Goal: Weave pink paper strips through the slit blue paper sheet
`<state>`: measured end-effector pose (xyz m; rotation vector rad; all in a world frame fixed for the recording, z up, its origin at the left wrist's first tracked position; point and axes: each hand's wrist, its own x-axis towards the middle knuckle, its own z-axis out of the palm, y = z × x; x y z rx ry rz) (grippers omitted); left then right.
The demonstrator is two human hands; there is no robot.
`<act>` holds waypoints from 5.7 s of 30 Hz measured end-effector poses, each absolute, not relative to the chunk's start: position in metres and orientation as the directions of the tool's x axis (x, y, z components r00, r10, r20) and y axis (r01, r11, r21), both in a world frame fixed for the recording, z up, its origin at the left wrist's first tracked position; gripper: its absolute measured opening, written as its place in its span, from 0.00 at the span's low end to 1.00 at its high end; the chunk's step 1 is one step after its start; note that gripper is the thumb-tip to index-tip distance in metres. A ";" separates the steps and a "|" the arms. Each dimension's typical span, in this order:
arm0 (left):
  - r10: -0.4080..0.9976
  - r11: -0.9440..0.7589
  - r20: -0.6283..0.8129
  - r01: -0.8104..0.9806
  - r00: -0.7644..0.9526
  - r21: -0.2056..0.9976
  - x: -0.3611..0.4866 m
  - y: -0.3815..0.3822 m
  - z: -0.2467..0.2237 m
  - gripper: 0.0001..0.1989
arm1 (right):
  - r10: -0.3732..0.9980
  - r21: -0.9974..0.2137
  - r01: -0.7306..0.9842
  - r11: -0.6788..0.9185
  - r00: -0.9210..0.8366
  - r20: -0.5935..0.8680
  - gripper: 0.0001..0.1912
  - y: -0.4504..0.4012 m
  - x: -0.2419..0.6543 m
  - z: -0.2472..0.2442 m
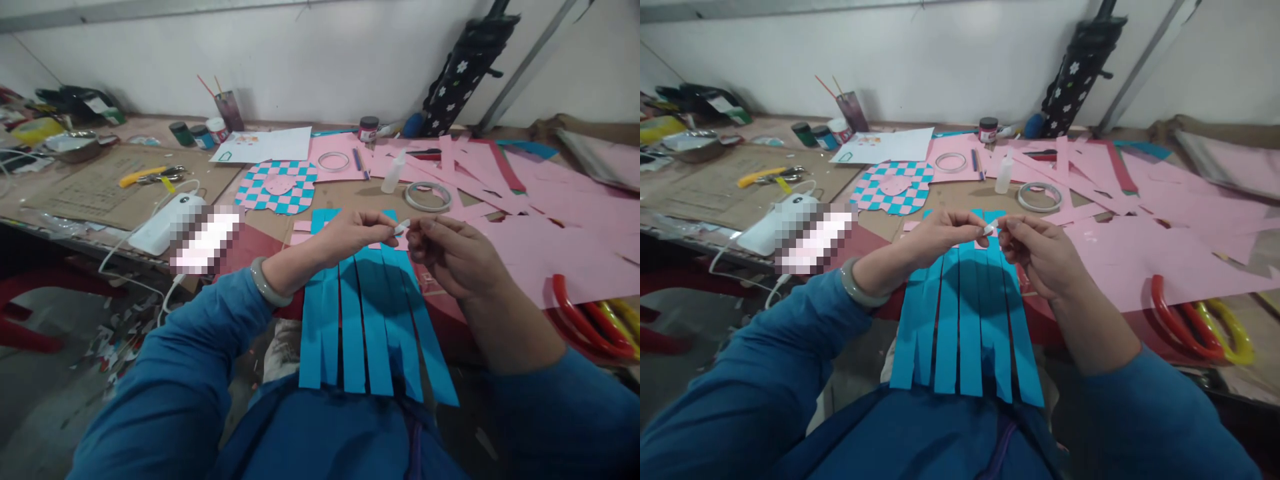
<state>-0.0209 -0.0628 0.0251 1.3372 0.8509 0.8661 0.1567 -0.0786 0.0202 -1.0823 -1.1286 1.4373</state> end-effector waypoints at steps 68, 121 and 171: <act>0.965 -0.009 0.000 0.031 0.264 0.999 -0.023 -0.064 0.009 0.06 | 0.892 -0.761 0.481 0.436 -0.117 0.437 0.06 -0.076 0.142 0.004; 0.967 -0.195 0.127 0.316 0.221 0.928 -0.021 -0.064 0.008 0.07 | 0.898 -0.724 0.550 0.416 -0.122 0.423 0.04 -0.076 0.138 0.004; 0.959 -0.152 0.091 0.213 0.267 0.965 -0.022 -0.064 0.010 0.08 | 0.948 -0.849 0.431 0.307 -0.060 0.313 0.04 -0.077 0.133 0.008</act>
